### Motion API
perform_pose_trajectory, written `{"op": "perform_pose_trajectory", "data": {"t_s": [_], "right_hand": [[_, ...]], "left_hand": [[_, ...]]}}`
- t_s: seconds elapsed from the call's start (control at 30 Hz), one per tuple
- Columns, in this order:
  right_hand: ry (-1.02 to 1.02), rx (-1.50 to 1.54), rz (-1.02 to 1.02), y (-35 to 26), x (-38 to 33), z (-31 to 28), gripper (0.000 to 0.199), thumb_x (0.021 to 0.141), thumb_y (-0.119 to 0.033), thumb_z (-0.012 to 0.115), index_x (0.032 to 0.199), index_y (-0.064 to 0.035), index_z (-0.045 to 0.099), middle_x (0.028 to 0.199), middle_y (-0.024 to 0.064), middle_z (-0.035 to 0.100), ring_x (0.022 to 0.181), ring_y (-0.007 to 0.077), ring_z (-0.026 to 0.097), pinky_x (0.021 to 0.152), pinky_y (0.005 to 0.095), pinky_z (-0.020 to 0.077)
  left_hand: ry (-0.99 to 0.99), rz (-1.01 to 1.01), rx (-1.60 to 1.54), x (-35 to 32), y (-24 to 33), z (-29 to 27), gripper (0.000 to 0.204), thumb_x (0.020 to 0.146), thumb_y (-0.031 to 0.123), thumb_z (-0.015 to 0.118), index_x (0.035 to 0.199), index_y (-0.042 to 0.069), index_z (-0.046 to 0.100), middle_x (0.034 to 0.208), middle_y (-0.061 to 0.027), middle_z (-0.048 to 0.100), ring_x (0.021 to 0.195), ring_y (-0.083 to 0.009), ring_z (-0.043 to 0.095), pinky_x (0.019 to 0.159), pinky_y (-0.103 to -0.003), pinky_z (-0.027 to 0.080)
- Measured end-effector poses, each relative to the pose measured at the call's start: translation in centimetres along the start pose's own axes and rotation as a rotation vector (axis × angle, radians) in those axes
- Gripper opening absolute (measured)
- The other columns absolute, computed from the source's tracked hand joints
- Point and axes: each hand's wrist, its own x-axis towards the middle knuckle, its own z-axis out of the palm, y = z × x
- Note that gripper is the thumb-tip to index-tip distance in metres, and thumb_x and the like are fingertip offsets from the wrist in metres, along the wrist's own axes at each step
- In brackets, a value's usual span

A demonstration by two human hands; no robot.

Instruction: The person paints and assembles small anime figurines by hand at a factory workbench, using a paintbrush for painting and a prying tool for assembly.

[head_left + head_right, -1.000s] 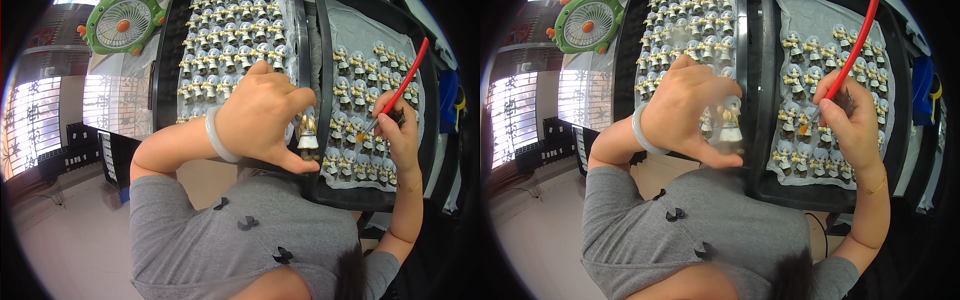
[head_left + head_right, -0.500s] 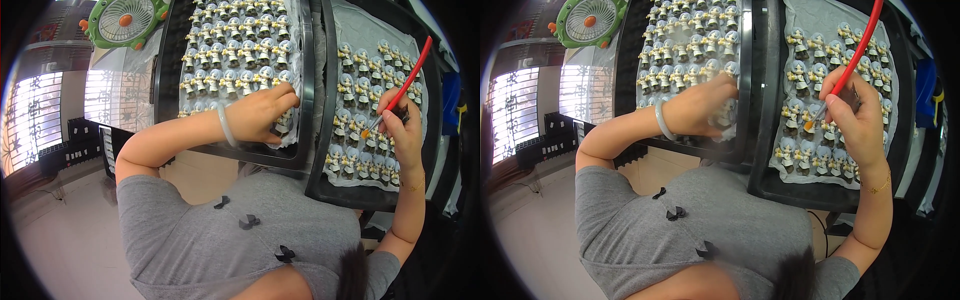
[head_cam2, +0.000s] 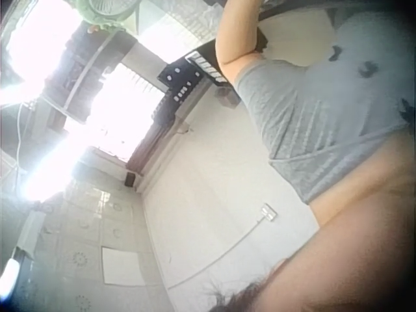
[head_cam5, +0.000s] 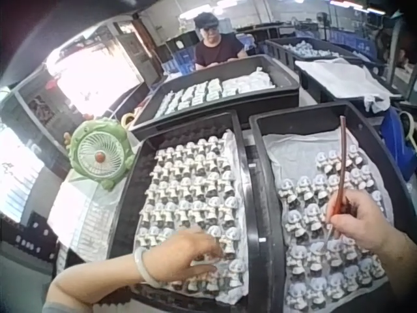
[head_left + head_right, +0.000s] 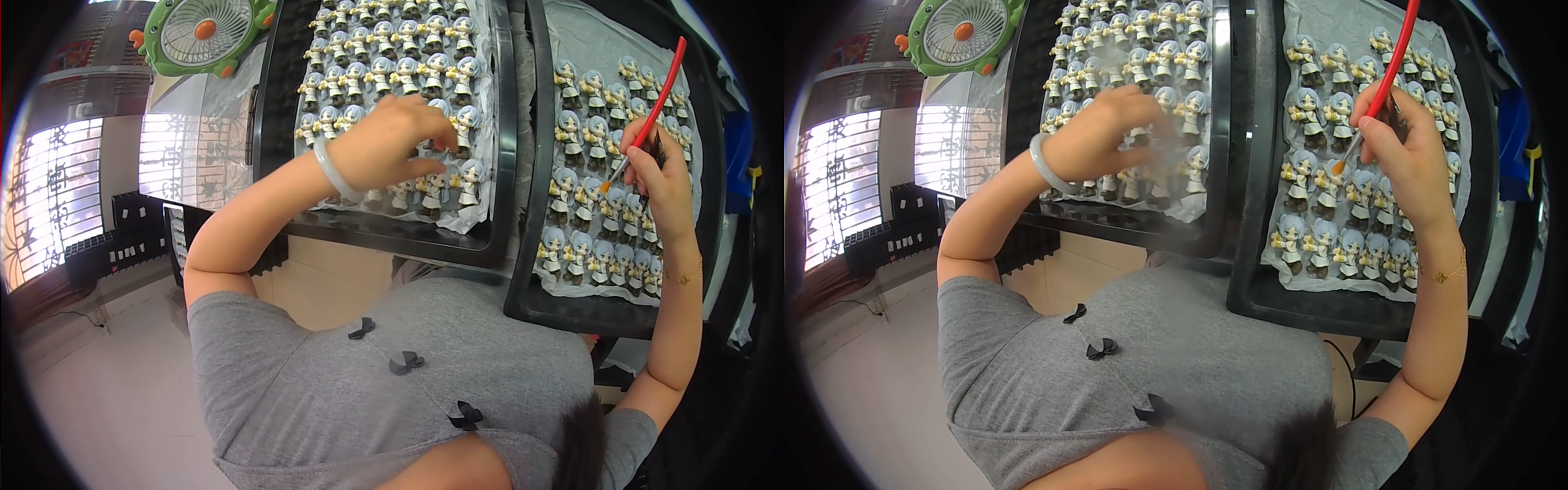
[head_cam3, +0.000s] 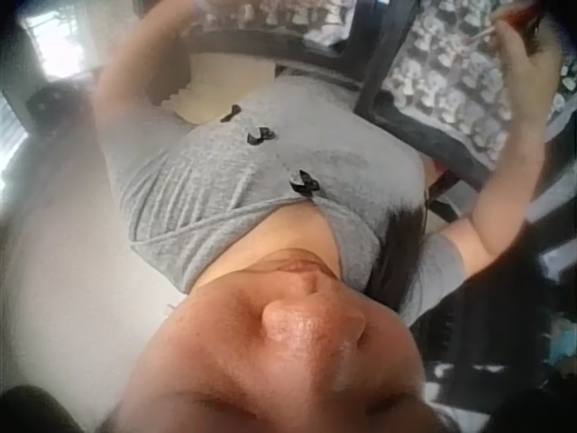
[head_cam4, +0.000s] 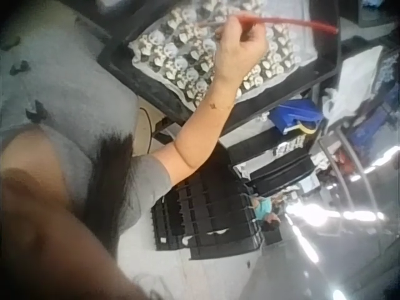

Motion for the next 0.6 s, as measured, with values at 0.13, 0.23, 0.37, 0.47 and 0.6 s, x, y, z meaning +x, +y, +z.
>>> {"op": "perform_pose_trajectory", "data": {"t_s": [0.13, 0.23, 0.37, 0.47, 0.6], "right_hand": [[-0.024, -0.001, -0.025, -0.3, -0.3, 0.4, 0.008, 0.079, -0.012, 0.051, 0.081, -0.0047, 0.052, 0.067, -0.0028, 0.047, 0.055, 0.0034, 0.044, 0.049, 0.0172, 0.0305], [-0.039, 0.000, 0.002, -0.5, -0.3, 0.5, 0.008, 0.079, -0.012, 0.051, 0.081, -0.0041, 0.052, 0.068, -0.0022, 0.047, 0.056, 0.0037, 0.044, 0.050, 0.0176, 0.0315], [-0.028, 0.016, -0.009, -0.8, -0.4, 0.7, 0.008, 0.079, -0.011, 0.050, 0.081, -0.0038, 0.052, 0.069, -0.0018, 0.047, 0.056, 0.0039, 0.044, 0.052, 0.0182, 0.0324], [-0.027, 0.007, -0.015, -0.9, -0.5, 0.6, 0.008, 0.079, -0.011, 0.050, 0.081, -0.0037, 0.052, 0.070, -0.0016, 0.047, 0.057, 0.0041, 0.044, 0.052, 0.0183, 0.0328], [-0.039, -0.004, -0.020, -1.1, -0.8, 0.7, 0.008, 0.079, -0.011, 0.050, 0.080, -0.0036, 0.052, 0.070, -0.0014, 0.047, 0.057, 0.0044, 0.044, 0.053, 0.0183, 0.0331]], "left_hand": [[-0.122, -0.110, 0.155, -0.9, 0.8, 0.8, 0.027, 0.070, 0.025, 0.069, 0.091, 0.011, 0.059, 0.081, -0.0006, 0.060, 0.087, -0.0214, 0.052, 0.077, -0.035, 0.037], [-0.077, -0.075, 0.196, -1.2, 0.7, 2.7, 0.034, 0.068, 0.029, 0.070, 0.096, 0.012, 0.058, 0.080, -0.0006, 0.060, 0.089, -0.0215, 0.052, 0.078, -0.034, 0.036], [-0.051, -0.038, 0.215, -1.2, 0.5, 2.8, 0.037, 0.066, 0.028, 0.071, 0.097, 0.014, 0.058, 0.080, -0.0008, 0.060, 0.089, -0.0214, 0.053, 0.077, -0.034, 0.036], [-0.104, -0.096, 0.160, -1.3, 0.4, 2.4, 0.037, 0.065, 0.026, 0.072, 0.097, 0.014, 0.058, 0.080, -0.0003, 0.060, 0.086, -0.0209, 0.054, 0.076, -0.034, 0.036], [-0.101, -0.076, 0.121, -1.5, 0.2, 2.5, 0.036, 0.065, 0.025, 0.072, 0.097, 0.014, 0.058, 0.079, 0.0003, 0.059, 0.084, -0.0199, 0.054, 0.076, -0.033, 0.036]]}}
